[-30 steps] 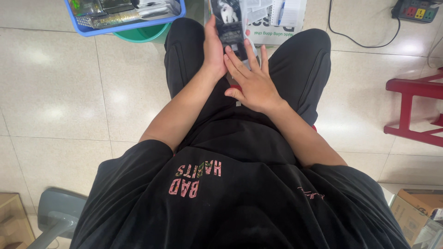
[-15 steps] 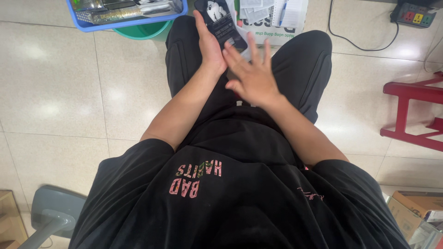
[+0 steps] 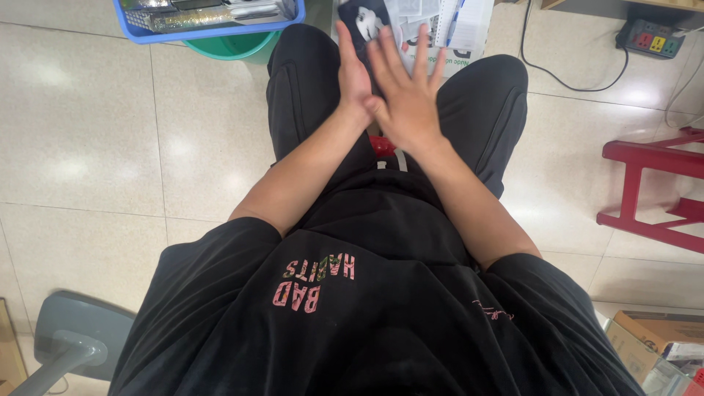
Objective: The person sits on a stool and repeatedly picks up small rectangular items and white paper sheets. They place the items into the sheets, fold the paper around them, and stack the wrapped packages on their lap.
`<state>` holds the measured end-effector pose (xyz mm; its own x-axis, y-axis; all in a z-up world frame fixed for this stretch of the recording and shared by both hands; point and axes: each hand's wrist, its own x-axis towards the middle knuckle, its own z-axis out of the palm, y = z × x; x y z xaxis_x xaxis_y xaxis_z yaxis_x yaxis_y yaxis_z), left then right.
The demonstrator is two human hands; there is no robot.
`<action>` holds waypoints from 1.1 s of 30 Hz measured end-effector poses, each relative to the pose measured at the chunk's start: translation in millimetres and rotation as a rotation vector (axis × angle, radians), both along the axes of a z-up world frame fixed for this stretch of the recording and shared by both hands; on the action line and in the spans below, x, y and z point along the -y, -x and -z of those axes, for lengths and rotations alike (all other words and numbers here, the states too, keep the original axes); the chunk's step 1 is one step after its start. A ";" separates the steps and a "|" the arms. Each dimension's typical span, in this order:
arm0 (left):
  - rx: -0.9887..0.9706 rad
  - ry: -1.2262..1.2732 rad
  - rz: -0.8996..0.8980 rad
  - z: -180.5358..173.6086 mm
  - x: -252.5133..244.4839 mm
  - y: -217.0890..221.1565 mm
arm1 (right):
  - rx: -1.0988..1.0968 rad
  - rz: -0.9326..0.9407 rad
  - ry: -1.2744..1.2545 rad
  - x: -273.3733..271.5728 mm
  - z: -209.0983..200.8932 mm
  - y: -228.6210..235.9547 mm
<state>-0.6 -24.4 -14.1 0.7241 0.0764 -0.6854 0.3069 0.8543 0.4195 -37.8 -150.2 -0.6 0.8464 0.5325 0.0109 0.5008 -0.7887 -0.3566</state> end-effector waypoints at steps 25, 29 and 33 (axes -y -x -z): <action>0.473 -0.312 0.715 17.9 6.6 16.6 | -0.114 0.281 -0.575 104.7 -18.4 -73.3; 0.425 -0.253 0.684 28.6 6.1 14.8 | -0.340 0.420 -0.814 137.3 -7.5 -78.4; 0.381 -0.487 0.772 35.4 0.7 12.6 | -0.248 0.495 -0.980 166.1 -8.6 -79.6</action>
